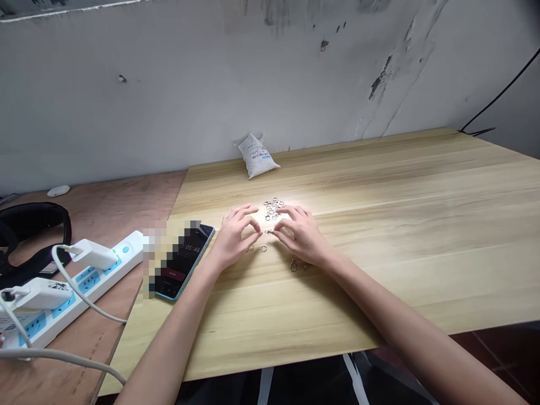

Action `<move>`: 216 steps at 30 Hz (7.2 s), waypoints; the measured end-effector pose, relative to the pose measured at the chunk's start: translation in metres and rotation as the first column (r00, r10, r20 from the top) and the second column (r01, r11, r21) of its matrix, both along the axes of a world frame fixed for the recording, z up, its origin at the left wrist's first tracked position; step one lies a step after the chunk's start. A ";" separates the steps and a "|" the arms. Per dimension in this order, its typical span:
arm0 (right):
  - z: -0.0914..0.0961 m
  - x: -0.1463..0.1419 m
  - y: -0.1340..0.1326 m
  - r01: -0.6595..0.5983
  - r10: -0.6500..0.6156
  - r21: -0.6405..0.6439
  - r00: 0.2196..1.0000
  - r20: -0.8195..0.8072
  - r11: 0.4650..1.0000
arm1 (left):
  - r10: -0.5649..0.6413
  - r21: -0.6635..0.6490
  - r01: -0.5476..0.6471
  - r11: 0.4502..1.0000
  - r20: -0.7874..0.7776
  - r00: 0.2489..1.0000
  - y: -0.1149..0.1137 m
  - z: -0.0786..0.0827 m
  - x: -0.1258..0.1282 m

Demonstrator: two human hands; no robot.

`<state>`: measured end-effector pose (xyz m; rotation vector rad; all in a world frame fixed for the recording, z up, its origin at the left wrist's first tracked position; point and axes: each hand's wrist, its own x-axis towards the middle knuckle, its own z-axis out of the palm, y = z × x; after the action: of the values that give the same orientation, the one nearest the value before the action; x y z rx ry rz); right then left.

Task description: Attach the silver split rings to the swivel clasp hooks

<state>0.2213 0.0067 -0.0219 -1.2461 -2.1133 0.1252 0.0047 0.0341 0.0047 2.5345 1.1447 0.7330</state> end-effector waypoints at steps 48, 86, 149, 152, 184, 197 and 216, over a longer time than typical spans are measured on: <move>-0.003 -0.007 -0.003 0.052 -0.054 0.029 0.994 0.093 0.998 | 0.081 0.128 -0.078 0.989 -0.015 0.997 -0.008 -0.005 0.011; -0.006 0.007 0.008 -0.042 0.043 -0.022 0.997 0.065 0.999 | 0.123 0.351 -0.053 0.935 -0.180 0.976 -0.008 -0.002 0.011; 0.001 0.009 0.001 -0.090 0.016 0.142 0.890 0.456 0.986 | 0.006 0.001 -0.005 1.000 -0.128 0.992 -0.002 -0.019 0.004; 0.000 0.007 0.002 -0.092 -0.009 0.180 0.871 0.491 0.979 | 0.005 -0.020 -0.007 1.000 -0.134 0.991 -0.002 -0.021 0.003; -0.010 0.000 0.002 -0.044 0.007 0.201 0.984 0.179 0.979 | 0.085 0.133 -0.063 0.989 -0.162 0.983 -0.007 -0.014 0.011; -0.003 -0.002 0.001 -0.080 0.077 0.163 0.997 0.021 0.983 | 0.079 0.096 -0.063 0.993 -0.176 0.981 -0.007 -0.015 0.012; -0.007 -0.002 0.003 -0.116 0.122 0.160 0.992 -0.028 0.980 | 0.052 0.056 -0.044 0.997 -0.146 0.988 -0.007 -0.017 0.011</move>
<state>0.2189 0.0093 -0.0287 -1.0178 -2.1202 0.0322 0.0160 0.0270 -0.0120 2.6511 1.2534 0.6028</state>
